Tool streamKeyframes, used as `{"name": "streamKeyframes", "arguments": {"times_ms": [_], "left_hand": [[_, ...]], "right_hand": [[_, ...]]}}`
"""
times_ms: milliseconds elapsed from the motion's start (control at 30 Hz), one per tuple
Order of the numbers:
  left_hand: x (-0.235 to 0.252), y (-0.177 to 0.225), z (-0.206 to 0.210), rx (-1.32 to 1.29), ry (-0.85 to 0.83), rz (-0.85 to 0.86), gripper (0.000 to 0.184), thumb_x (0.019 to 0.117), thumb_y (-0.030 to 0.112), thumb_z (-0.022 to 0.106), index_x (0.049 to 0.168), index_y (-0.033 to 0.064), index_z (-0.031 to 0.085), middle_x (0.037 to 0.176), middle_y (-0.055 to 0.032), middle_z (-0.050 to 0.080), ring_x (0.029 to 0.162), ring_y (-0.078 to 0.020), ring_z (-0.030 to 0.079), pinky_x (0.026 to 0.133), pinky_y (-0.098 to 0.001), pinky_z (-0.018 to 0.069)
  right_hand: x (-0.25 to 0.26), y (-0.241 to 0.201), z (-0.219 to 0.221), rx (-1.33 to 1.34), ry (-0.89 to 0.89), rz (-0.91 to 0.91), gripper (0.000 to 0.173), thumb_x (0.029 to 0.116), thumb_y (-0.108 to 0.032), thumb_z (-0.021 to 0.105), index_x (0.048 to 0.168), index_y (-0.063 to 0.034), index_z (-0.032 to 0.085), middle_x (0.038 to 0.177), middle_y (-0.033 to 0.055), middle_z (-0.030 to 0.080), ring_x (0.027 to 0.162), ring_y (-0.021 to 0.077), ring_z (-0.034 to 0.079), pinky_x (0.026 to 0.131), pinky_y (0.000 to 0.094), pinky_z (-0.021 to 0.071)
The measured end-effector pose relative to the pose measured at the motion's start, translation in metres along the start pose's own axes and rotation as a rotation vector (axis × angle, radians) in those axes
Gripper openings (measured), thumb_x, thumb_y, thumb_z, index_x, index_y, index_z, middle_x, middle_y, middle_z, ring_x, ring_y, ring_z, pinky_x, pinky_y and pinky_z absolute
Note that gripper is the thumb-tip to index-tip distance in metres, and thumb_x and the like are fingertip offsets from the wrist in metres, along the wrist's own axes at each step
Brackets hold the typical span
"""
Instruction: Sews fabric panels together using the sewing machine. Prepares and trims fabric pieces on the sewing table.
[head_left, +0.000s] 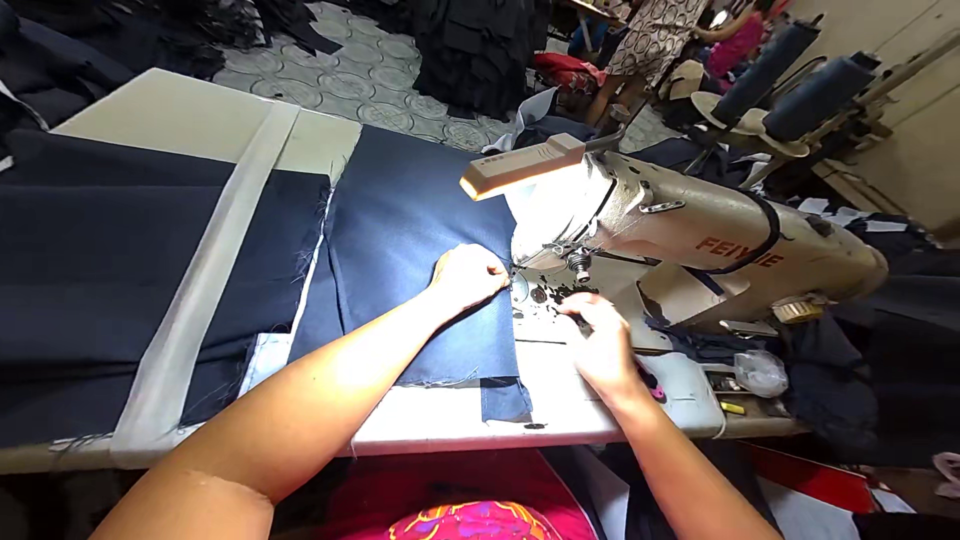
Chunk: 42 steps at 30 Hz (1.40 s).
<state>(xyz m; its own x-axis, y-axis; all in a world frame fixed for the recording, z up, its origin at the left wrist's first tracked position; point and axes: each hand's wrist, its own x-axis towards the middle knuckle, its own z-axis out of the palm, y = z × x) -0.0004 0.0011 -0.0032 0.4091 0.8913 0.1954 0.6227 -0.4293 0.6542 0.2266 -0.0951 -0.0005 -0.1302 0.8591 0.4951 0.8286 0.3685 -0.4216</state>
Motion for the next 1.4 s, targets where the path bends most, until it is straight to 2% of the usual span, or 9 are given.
{"name": "streamKeyframes", "arguments": {"times_ms": [167, 233, 300, 400, 500, 767, 933, 1233, 1400], "left_hand": [[0.000, 0.000, 0.001, -0.018, 0.006, 0.006, 0.019, 0.0946, 0.024, 0.070, 0.085, 0.0103, 0.079, 0.086, -0.0108, 0.074, 0.088, -0.0307, 0.070, 0.075, -0.0568, 0.0507], [0.000, 0.000, 0.000, -0.016, -0.004, 0.010, 0.020, 0.0953, 0.023, 0.069, 0.086, 0.0093, 0.079, 0.087, -0.0118, 0.074, 0.089, -0.0318, 0.070, 0.075, -0.0574, 0.0510], [0.000, 0.001, -0.001, -0.016, -0.014, -0.001, 0.020, 0.0956, 0.023, 0.068, 0.086, 0.0090, 0.079, 0.087, -0.0124, 0.074, 0.089, -0.0325, 0.070, 0.075, -0.0579, 0.0507], [0.000, 0.002, -0.002, -0.014, -0.013, -0.017, 0.019, 0.0956, 0.023, 0.068, 0.086, 0.0095, 0.079, 0.088, -0.0122, 0.074, 0.090, -0.0324, 0.070, 0.075, -0.0583, 0.0507], [-0.001, 0.003, -0.001, -0.010, -0.009, -0.022, 0.021, 0.0959, 0.023, 0.068, 0.084, 0.0090, 0.078, 0.087, -0.0121, 0.074, 0.089, -0.0319, 0.070, 0.074, -0.0573, 0.0500], [0.000, 0.004, -0.001, -0.009, -0.016, -0.043, 0.021, 0.0958, 0.024, 0.068, 0.083, 0.0091, 0.077, 0.085, -0.0111, 0.073, 0.087, -0.0308, 0.069, 0.073, -0.0563, 0.0492], [0.000, 0.006, -0.001, 0.000, -0.028, -0.060, 0.020, 0.0965, 0.023, 0.068, 0.087, 0.0101, 0.079, 0.089, -0.0108, 0.074, 0.090, -0.0308, 0.070, 0.076, -0.0565, 0.0502], [-0.001, 0.004, -0.001, -0.014, 0.017, -0.029, 0.021, 0.0951, 0.023, 0.069, 0.082, 0.0096, 0.077, 0.083, -0.0108, 0.072, 0.084, -0.0303, 0.069, 0.071, -0.0559, 0.0486], [0.000, 0.004, -0.001, -0.005, 0.019, -0.031, 0.020, 0.0953, 0.023, 0.069, 0.084, 0.0092, 0.078, 0.086, -0.0122, 0.073, 0.087, -0.0320, 0.070, 0.073, -0.0573, 0.0501]], "right_hand": [[0.048, -0.004, 0.032, 0.212, -0.175, 0.291, 0.016, 0.0951, -0.005, 0.069, 0.108, 0.0032, 0.073, 0.110, 0.0166, 0.073, 0.103, 0.0217, 0.069, 0.095, 0.0396, 0.0549], [0.059, -0.007, 0.042, 0.382, -0.169, 0.418, 0.026, 0.0925, -0.002, 0.073, 0.117, 0.0066, 0.067, 0.112, 0.0155, 0.072, 0.105, 0.0156, 0.069, 0.096, 0.0334, 0.0555], [0.062, -0.006, 0.053, 0.534, -0.120, 0.454, 0.031, 0.0872, 0.005, 0.075, 0.116, 0.0073, 0.064, 0.105, 0.0122, 0.072, 0.097, 0.0101, 0.068, 0.090, 0.0291, 0.0566], [0.058, -0.001, 0.058, 0.539, -0.125, 0.369, 0.020, 0.0851, 0.006, 0.076, 0.104, 0.0048, 0.069, 0.095, 0.0074, 0.072, 0.087, 0.0051, 0.067, 0.082, 0.0248, 0.0566], [0.055, 0.000, 0.057, 0.505, -0.174, 0.294, 0.012, 0.0868, 0.003, 0.076, 0.098, 0.0016, 0.074, 0.096, 0.0058, 0.074, 0.088, 0.0041, 0.066, 0.081, 0.0234, 0.0553], [0.056, 0.003, 0.061, 0.541, -0.171, 0.288, 0.012, 0.0859, 0.005, 0.074, 0.097, 0.0029, 0.075, 0.096, 0.0064, 0.075, 0.086, 0.0009, 0.067, 0.080, 0.0190, 0.0550], [0.055, 0.006, 0.063, 0.518, -0.153, 0.226, 0.013, 0.0842, 0.005, 0.076, 0.097, 0.0023, 0.075, 0.097, 0.0064, 0.075, 0.092, 0.0020, 0.067, 0.085, 0.0207, 0.0553], [0.055, 0.000, 0.060, 0.500, -0.175, 0.246, 0.014, 0.0858, 0.004, 0.076, 0.099, 0.0020, 0.073, 0.098, 0.0067, 0.073, 0.092, 0.0045, 0.066, 0.085, 0.0238, 0.0552], [0.055, 0.000, 0.060, 0.448, -0.167, 0.213, 0.013, 0.0861, 0.003, 0.076, 0.099, 0.0022, 0.074, 0.099, 0.0088, 0.074, 0.095, 0.0082, 0.068, 0.089, 0.0279, 0.0555]]}}
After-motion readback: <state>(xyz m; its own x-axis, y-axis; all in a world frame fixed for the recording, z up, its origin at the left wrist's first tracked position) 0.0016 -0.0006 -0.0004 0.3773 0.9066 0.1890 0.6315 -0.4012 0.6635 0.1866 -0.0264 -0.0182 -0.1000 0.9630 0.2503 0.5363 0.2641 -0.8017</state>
